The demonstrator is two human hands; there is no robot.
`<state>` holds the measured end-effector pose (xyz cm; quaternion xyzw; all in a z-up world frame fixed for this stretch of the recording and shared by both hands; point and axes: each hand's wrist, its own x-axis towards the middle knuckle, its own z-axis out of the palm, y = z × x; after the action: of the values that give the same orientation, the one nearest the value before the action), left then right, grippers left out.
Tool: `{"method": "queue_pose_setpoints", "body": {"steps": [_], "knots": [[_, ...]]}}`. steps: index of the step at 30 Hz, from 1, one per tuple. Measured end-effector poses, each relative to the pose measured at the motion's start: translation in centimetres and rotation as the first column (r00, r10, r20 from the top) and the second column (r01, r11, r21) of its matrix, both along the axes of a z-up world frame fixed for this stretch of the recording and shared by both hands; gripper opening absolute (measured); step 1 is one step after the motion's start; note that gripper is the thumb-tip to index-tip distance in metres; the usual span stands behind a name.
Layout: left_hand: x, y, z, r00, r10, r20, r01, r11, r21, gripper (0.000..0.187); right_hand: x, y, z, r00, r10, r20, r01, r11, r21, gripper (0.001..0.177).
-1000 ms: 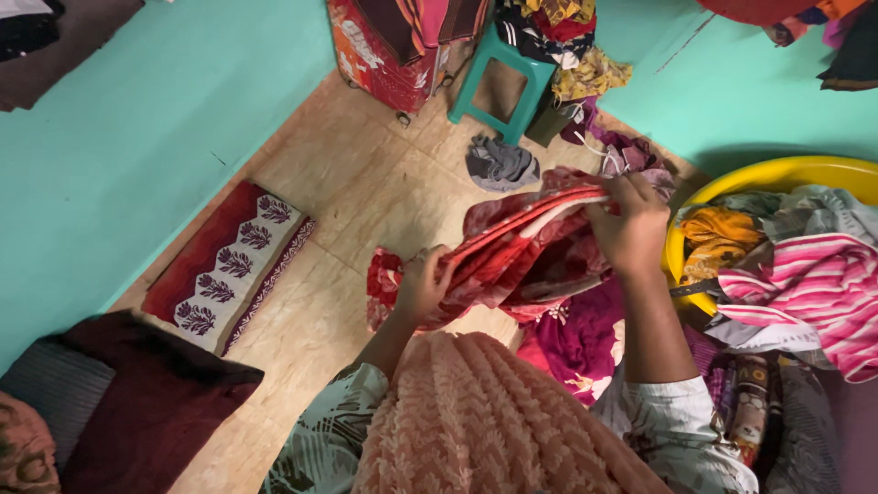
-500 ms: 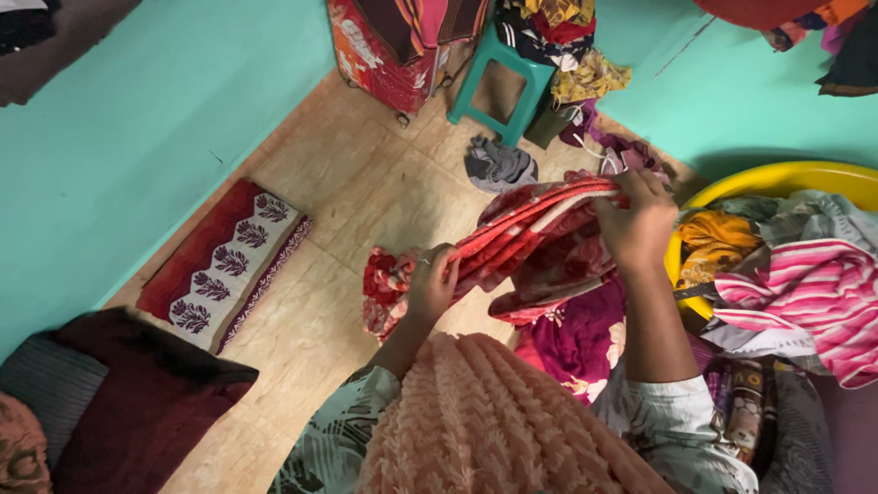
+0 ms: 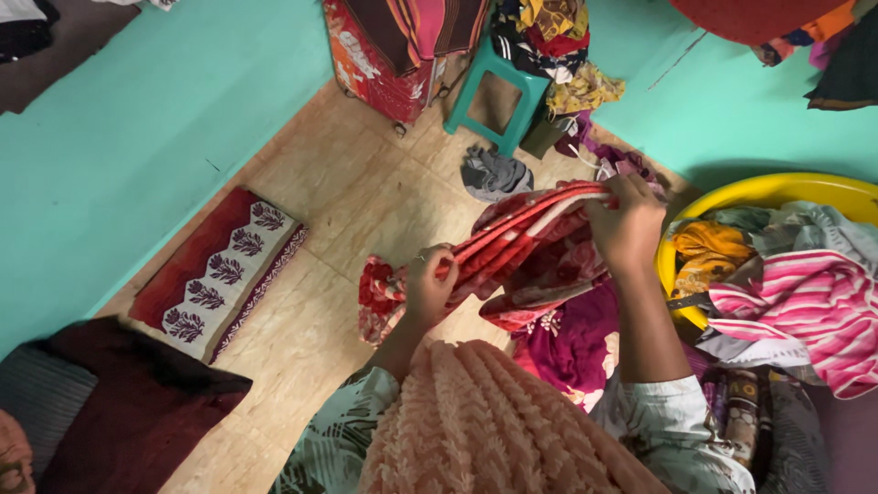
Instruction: The person folds a large floral-patterned textile by hand, aligning edges and making multiple folds to create a compact rectangle. They then place the folded item on the floor and pick up another maroon textile to begin folding it.
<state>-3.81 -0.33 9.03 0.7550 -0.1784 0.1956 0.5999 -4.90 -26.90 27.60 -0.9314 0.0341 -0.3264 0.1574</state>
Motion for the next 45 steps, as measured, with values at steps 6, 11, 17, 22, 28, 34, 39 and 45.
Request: {"method": "queue_pose_setpoints", "body": {"steps": [6, 11, 17, 22, 28, 34, 39, 45], "knots": [[0.0, 0.5, -3.0, 0.997, 0.075, -0.031, -0.068, 0.978, 0.198, 0.008, 0.6, 0.5, -1.0, 0.997, -0.071, -0.03, 0.071, 0.997, -0.008, 0.022], [-1.9, -2.5, -6.0, 0.986, 0.166, -0.018, -0.161, 0.975, 0.155, 0.026, 1.4, 2.0, -1.5, 0.997, -0.075, -0.036, 0.075, 0.997, -0.007, 0.022], [-3.1, -7.3, -7.3, 0.961, 0.141, -0.238, -0.152, 0.988, -0.026, 0.062, 1.4, 3.7, -0.7, 0.999, 0.001, -0.044, -0.001, 1.0, -0.002, 0.023], [-2.0, -8.4, -6.7, 0.952, 0.119, -0.281, -0.127, 0.992, -0.01, 0.089, 0.9, 4.7, -0.1, 0.995, -0.067, -0.068, 0.067, 0.998, -0.002, 0.021], [-0.3, -9.2, -6.8, 0.936, 0.216, -0.278, -0.237, 0.971, -0.043, 0.093, 0.5, 4.9, -0.4, 0.996, -0.029, -0.084, 0.028, 1.0, -0.011, 0.025], [0.7, -8.8, -8.6, 0.947, 0.147, -0.286, -0.192, 0.971, -0.139, 0.082, 0.6, 3.7, -0.7, 0.996, -0.016, -0.092, 0.017, 1.0, 0.012, 0.026], [1.2, -6.3, -9.7, 0.962, 0.253, 0.103, -0.262, 0.961, 0.083, 0.075, 0.6, 1.8, -1.7, 0.997, 0.028, -0.066, -0.03, 0.999, -0.028, 0.028], [1.4, -1.7, -9.5, 0.932, -0.107, -0.347, 0.101, 0.994, -0.035, 0.054, 2.2, -2.2, -4.2, 0.994, -0.009, -0.105, 0.003, 0.999, -0.054, 0.026]]}}
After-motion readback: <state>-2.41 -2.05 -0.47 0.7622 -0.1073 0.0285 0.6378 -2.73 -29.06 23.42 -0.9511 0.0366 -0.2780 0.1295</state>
